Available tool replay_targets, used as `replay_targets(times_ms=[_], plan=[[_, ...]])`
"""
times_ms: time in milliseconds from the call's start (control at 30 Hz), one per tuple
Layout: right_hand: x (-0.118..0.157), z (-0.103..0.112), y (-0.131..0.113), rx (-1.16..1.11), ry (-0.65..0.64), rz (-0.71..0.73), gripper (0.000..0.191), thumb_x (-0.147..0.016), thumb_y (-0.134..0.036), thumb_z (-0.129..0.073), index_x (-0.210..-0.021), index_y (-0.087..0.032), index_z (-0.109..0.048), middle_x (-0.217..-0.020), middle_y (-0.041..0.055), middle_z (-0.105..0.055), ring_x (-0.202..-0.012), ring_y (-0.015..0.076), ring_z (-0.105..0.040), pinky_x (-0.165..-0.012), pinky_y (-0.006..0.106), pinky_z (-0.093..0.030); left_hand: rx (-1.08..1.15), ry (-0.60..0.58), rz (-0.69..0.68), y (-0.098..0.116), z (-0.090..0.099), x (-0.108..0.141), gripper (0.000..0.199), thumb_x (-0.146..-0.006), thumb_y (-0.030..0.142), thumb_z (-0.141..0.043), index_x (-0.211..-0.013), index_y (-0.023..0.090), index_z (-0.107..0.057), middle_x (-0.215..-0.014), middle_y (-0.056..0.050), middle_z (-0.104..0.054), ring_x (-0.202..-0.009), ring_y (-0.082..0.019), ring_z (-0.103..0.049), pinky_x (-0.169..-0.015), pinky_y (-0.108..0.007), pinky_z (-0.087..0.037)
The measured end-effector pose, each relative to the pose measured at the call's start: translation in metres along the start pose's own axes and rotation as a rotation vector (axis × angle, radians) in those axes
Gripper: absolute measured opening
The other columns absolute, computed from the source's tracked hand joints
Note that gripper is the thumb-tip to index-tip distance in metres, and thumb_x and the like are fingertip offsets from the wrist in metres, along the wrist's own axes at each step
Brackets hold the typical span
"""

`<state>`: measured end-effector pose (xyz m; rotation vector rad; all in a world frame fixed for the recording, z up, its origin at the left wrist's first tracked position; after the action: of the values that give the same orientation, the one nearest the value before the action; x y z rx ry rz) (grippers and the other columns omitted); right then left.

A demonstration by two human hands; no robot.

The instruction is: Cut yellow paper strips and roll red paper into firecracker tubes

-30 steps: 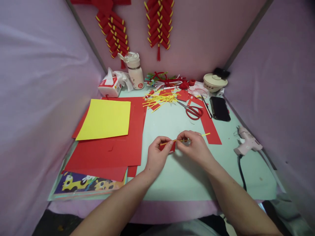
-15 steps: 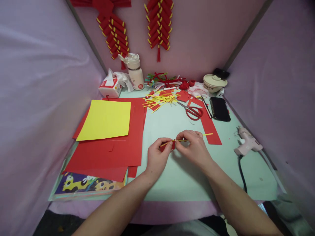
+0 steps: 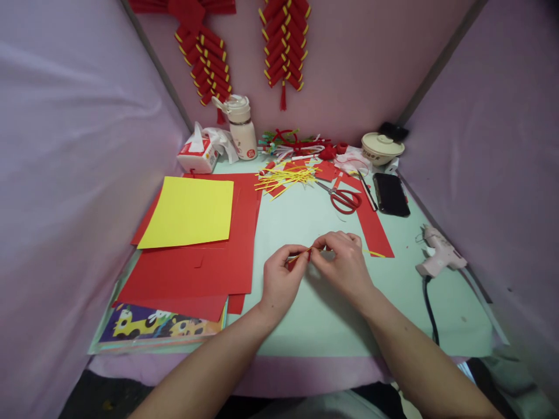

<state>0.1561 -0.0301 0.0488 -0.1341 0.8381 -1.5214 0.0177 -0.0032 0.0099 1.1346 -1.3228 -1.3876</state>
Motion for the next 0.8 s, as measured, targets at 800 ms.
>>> replay_targets(times_ms=[800], plan=[[-0.012, -0.006, 0.028, -0.213, -0.074, -0.143, 0.033, -0.086, -0.020, -0.047, -0.107, -0.024, -0.071, -0.106, 0.0082, -0.070, -0.102, 0.0236, -0.062, -0.089, 0.041, -0.044, 0.471, 0.066, 0.402, -0.020, -0.003, -0.006, 0.029, -0.069, 0.037, -0.080, -0.085, 0.017, -0.066, -0.080, -0.002, -0.067, -0.071, -0.015, -0.062, -0.065, -0.028, -0.053]])
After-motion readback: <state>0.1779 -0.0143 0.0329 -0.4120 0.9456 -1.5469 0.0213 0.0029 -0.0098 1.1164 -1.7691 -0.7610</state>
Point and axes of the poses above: each hand's wrist, its own x-axis away from the middle knuckle, its own z-axis out of the back of the hand, y = z × x, the point moved 5 cm from there along -x, towards the middle knuckle
